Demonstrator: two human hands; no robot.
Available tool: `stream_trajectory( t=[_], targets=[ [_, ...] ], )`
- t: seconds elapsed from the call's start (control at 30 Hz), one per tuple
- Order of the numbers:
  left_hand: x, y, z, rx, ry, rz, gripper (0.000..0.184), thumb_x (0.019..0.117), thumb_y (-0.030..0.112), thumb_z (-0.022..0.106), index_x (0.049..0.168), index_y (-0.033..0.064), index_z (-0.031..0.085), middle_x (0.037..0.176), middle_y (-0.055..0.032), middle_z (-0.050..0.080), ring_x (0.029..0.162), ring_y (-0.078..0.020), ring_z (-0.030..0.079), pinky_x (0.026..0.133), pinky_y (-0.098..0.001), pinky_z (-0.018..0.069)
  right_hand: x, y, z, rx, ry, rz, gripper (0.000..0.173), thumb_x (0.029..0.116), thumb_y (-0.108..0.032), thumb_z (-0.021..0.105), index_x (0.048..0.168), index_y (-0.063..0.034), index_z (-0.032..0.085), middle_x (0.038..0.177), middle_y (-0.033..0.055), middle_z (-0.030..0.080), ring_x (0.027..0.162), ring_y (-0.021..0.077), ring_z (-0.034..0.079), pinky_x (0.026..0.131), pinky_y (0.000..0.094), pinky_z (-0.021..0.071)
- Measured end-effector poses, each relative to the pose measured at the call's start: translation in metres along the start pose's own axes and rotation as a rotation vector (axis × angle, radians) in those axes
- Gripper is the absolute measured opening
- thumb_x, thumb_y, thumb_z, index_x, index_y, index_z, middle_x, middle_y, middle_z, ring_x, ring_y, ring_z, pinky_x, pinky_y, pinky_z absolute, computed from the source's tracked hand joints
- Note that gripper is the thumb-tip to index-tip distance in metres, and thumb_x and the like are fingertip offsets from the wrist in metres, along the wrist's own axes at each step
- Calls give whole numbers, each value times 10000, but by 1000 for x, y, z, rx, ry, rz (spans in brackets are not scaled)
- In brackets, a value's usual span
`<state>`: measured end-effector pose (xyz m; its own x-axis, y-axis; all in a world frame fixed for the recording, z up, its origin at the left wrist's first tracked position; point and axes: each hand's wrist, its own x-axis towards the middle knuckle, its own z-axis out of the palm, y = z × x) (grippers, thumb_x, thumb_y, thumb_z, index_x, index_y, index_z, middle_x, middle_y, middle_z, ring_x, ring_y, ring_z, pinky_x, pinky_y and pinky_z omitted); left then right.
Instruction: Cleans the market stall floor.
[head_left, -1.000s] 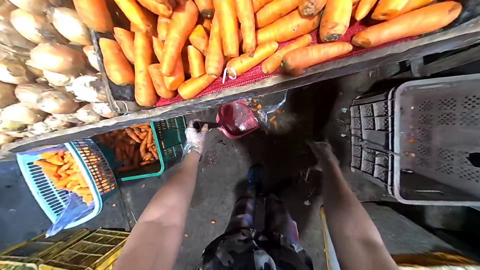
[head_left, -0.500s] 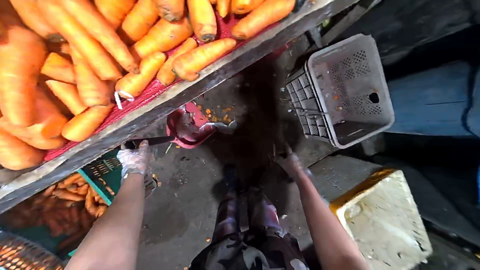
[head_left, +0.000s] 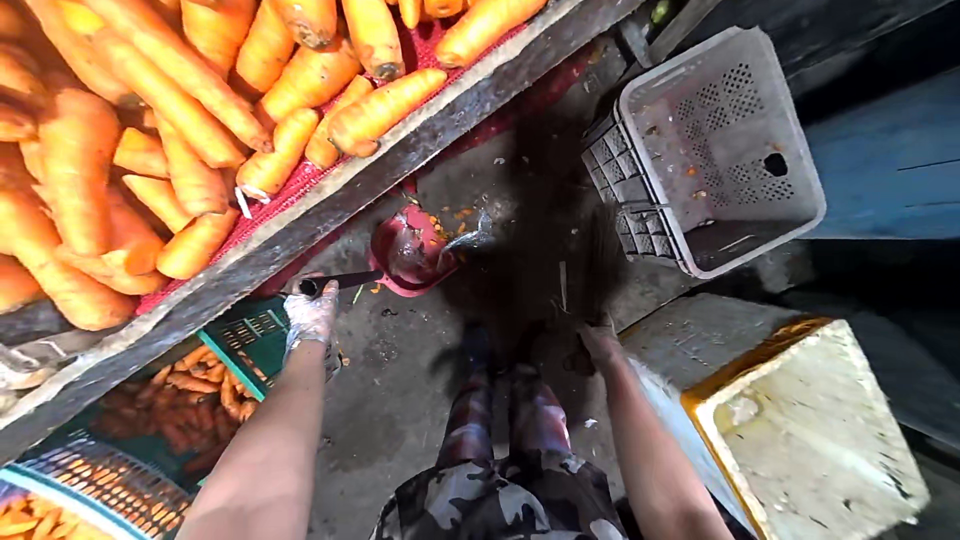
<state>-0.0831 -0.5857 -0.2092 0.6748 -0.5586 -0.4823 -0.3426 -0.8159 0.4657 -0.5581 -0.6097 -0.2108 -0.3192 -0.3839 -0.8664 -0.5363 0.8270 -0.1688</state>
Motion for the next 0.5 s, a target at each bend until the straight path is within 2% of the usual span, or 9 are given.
stream_trajectory(
  t=[0.1,0.2,0.27,0.37,0.43,0.5],
  targets=[
    [-6,8,7,-6,2,-33,437,990,179,672,1371,-8,567,1312,-241,634,1239,-302,615,1080,-458,466,-19,4,42,-133,-205,-39,858,950,-304,689,1642,-159,202,1399,234,590,1257,374,604,1040,591,486],
    [-6,5,6,21,6,-31,447,987,183,675,1375,-11,568,1329,-236,630,1261,-289,608,1096,-437,459,-52,30,30,-134,-319,-151,900,931,-309,708,1653,-175,189,1452,213,559,1299,347,583,1082,566,465],
    [-3,3,7,31,6,-45,460,982,182,679,1383,-13,567,1347,-235,623,1279,-284,598,1111,-429,445,-56,35,-2,-104,-273,-234,898,910,-299,733,1644,-163,235,1427,211,579,1263,332,608,1067,547,484],
    [-6,-2,14,7,33,-87,462,977,168,690,1389,-2,567,1342,-236,625,1267,-295,604,1097,-439,456,-18,9,-27,-116,-101,-213,830,960,-303,688,1635,-137,235,1389,214,598,1232,343,621,1039,560,496],
    [-12,3,19,-12,56,-72,460,982,159,682,1390,-14,560,1344,-250,617,1274,-305,594,1101,-432,446,9,-23,-16,-31,-17,-128,836,962,-279,704,1633,-124,231,1438,234,556,1292,365,573,1073,563,457],
    [-18,21,17,18,40,-115,476,991,162,666,1417,-12,543,1383,-247,600,1317,-300,570,1135,-424,412,13,-39,11,-107,-79,-124,840,951,-280,705,1629,-126,233,1423,214,577,1278,345,593,1067,549,477]
  ],
)
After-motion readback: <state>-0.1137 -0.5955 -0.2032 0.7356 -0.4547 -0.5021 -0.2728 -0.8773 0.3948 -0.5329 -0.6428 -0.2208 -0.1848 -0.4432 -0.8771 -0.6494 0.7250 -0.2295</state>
